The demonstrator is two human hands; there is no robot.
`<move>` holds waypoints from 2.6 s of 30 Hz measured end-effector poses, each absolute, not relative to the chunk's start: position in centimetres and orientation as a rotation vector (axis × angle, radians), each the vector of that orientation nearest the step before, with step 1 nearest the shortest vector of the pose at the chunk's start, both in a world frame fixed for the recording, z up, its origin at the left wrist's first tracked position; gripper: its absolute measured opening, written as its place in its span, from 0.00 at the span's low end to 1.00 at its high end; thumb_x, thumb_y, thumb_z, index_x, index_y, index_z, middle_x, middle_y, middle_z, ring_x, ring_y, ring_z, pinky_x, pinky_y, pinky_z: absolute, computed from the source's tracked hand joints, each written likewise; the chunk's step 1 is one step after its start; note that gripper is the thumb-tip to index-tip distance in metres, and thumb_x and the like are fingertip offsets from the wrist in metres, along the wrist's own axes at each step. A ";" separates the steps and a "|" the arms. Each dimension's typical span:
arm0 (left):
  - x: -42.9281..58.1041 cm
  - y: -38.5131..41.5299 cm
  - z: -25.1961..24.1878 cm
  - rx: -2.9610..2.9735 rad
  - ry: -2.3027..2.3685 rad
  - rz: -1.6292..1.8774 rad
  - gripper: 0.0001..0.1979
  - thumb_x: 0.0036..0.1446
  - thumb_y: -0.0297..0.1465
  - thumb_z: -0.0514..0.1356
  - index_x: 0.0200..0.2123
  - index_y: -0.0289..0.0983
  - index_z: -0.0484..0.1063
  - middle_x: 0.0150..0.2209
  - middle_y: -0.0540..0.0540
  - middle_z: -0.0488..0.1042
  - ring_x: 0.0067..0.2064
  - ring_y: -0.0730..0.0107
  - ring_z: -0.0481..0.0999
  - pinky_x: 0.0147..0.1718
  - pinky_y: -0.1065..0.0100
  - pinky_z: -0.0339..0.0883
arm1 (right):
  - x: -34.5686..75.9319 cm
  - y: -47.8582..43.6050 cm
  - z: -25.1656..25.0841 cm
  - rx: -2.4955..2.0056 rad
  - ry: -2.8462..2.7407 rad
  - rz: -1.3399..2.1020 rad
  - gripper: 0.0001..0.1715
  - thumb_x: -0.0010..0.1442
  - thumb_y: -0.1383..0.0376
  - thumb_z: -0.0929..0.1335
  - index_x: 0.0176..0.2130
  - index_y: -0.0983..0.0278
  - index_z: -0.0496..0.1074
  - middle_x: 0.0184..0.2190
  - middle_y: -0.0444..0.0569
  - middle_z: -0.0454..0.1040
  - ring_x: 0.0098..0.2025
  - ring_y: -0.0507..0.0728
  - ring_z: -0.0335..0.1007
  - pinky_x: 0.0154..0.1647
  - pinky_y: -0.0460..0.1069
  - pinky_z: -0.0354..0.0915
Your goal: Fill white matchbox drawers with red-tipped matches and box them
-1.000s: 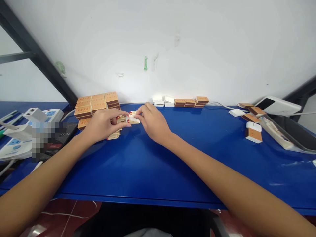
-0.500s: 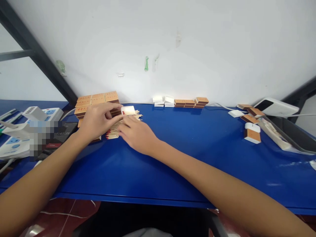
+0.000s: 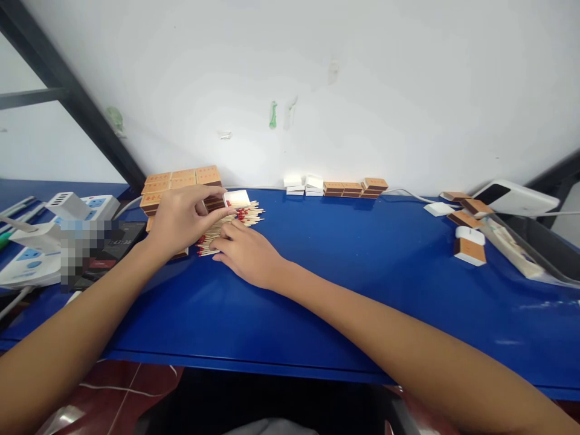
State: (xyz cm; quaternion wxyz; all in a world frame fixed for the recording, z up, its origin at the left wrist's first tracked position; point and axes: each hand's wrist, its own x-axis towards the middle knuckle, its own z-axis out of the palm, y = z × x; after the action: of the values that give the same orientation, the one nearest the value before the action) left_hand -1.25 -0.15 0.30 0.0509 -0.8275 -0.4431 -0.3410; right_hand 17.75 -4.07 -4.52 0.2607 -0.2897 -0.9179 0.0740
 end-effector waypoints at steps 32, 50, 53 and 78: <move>-1.2 -0.2 0.4 -2.558 -1.294 -0.948 0.22 0.65 0.46 0.67 0.52 0.35 0.82 0.31 0.44 0.81 0.34 0.60 0.80 0.38 0.62 0.69 | 19.8 -3.9 -3.4 -0.897 -2.567 0.051 0.13 0.73 0.61 0.67 0.42 0.68 0.77 0.42 0.56 0.74 0.49 0.62 0.68 0.53 0.57 0.67; -0.5 -0.6 -0.4 -2.770 -1.182 -0.969 0.23 0.61 0.46 0.71 0.52 0.37 0.82 0.35 0.45 0.84 0.28 0.68 0.77 0.35 0.65 0.69 | 25.4 -1.5 -0.4 -0.951 -2.397 -0.399 0.16 0.77 0.63 0.60 0.43 0.66 0.73 0.41 0.58 0.72 0.44 0.63 0.64 0.46 0.57 0.64; -0.3 -0.8 -0.5 -2.790 -1.189 -1.061 0.22 0.60 0.46 0.71 0.50 0.38 0.83 0.33 0.46 0.83 0.26 0.70 0.75 0.33 0.66 0.69 | 25.1 -1.7 -0.7 -0.976 -2.345 -0.321 0.14 0.76 0.63 0.61 0.43 0.65 0.73 0.42 0.58 0.72 0.45 0.64 0.64 0.46 0.57 0.64; 0.4 -1.6 -0.8 -2.818 -0.996 -1.055 0.21 0.64 0.49 0.67 0.50 0.39 0.82 0.37 0.45 0.84 0.27 0.69 0.76 0.30 0.67 0.67 | 23.6 -2.9 -1.4 -1.116 -2.129 0.313 0.07 0.67 0.63 0.70 0.36 0.63 0.76 0.35 0.47 0.71 0.35 0.54 0.66 0.39 0.50 0.61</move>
State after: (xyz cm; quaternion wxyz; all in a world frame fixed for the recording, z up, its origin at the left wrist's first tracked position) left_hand 0.45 -1.60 -0.80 -0.0137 -0.8890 -0.3142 -0.3327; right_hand 23.55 -2.87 -1.39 0.3511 -0.4312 -0.8223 0.1208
